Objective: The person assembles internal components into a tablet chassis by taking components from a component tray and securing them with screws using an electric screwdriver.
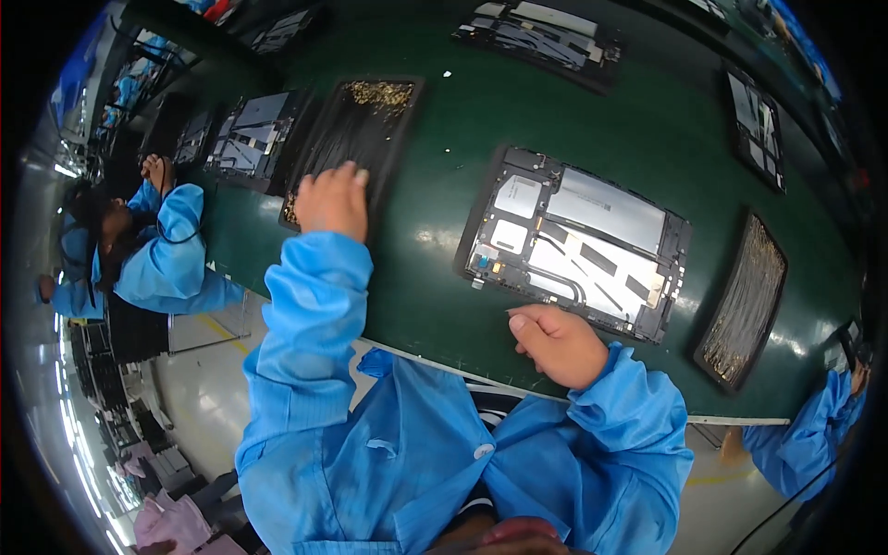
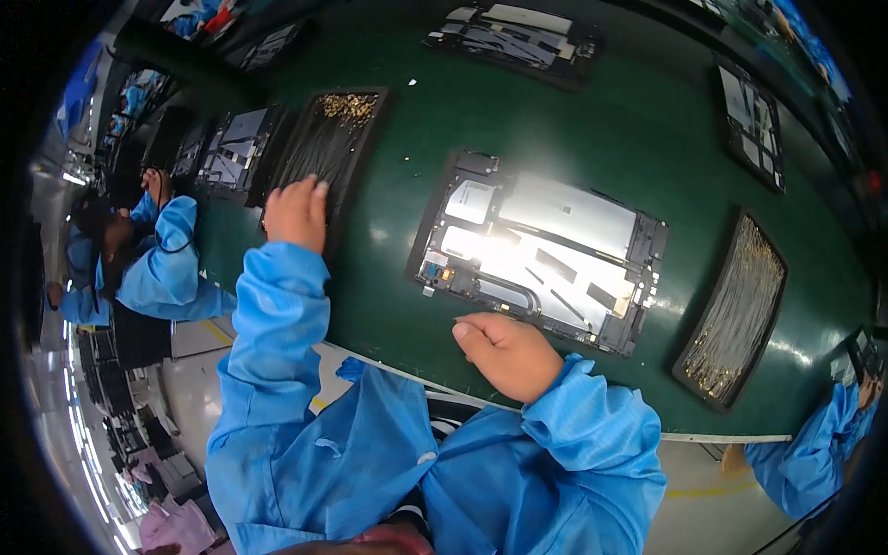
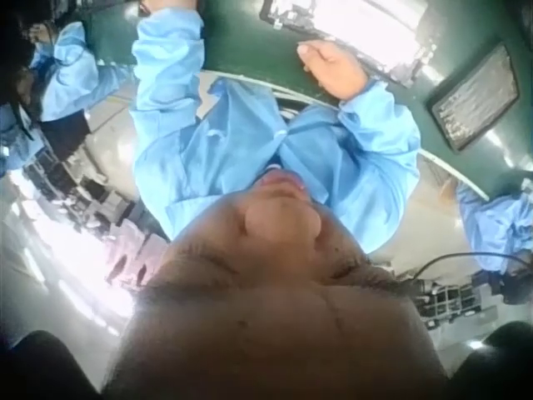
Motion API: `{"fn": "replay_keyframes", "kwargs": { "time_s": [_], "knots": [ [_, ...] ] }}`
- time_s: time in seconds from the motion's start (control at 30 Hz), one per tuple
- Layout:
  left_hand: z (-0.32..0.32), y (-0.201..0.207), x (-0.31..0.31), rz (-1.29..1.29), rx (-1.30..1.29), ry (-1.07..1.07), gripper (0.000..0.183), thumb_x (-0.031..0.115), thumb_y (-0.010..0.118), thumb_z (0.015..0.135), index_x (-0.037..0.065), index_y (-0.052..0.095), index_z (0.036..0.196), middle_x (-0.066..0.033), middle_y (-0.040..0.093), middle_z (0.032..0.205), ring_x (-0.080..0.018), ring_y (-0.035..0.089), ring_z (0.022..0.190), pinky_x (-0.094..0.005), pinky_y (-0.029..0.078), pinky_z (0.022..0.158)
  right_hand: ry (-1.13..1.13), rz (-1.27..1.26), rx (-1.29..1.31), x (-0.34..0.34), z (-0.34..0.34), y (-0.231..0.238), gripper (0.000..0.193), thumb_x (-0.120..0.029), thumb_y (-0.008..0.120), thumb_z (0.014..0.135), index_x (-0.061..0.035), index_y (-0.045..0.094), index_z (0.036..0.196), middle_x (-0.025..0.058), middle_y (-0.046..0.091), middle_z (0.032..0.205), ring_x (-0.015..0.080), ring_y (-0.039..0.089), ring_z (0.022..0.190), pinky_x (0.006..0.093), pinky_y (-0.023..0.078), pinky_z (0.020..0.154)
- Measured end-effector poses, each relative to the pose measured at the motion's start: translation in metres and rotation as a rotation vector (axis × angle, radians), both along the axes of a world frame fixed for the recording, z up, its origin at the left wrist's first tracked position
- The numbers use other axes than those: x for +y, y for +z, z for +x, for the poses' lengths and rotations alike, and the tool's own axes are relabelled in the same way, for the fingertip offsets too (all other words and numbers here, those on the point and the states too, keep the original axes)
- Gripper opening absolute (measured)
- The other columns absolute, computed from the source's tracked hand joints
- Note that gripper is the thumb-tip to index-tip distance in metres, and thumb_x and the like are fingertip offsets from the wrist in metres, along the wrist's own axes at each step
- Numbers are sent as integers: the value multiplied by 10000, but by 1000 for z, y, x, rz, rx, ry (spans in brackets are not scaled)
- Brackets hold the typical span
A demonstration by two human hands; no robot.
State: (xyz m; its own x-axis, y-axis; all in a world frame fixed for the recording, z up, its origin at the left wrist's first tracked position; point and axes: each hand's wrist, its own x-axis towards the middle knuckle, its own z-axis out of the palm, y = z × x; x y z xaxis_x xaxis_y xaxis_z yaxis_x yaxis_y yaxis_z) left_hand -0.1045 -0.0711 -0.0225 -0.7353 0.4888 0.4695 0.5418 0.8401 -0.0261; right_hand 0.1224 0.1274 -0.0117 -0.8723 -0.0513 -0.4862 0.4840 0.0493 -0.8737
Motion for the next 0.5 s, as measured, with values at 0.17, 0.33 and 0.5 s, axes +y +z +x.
{"fn": "replay_keyframes", "kwargs": {
  "time_s": [0.17,0.33,0.5],
  "knots": [
    [35,5,50,-176,89,-154,172,204,545,715,139,585,868,-96,523,926,-361,429,910,-418,335,786,-42,-30,-42,3,3,1,344,-299,441,803,-12,510,979,81,554,735,155,535,692,258,419,654],
    [37,4,52,-22,88,-202,111,115,568,693,48,556,782,-98,545,813,-349,467,849,-411,356,774,-88,-88,-19,3,6,-3,339,-303,448,800,-18,514,971,67,548,761,138,522,675,252,420,645],
    [86,45,59,116,-125,-548,151,4,586,637,-1,536,779,-128,534,789,-329,499,759,-373,409,710,-181,-259,-115,9,3,10,360,-306,456,796,-27,489,1020,40,545,765,125,502,683,245,415,663]
  ]
}}
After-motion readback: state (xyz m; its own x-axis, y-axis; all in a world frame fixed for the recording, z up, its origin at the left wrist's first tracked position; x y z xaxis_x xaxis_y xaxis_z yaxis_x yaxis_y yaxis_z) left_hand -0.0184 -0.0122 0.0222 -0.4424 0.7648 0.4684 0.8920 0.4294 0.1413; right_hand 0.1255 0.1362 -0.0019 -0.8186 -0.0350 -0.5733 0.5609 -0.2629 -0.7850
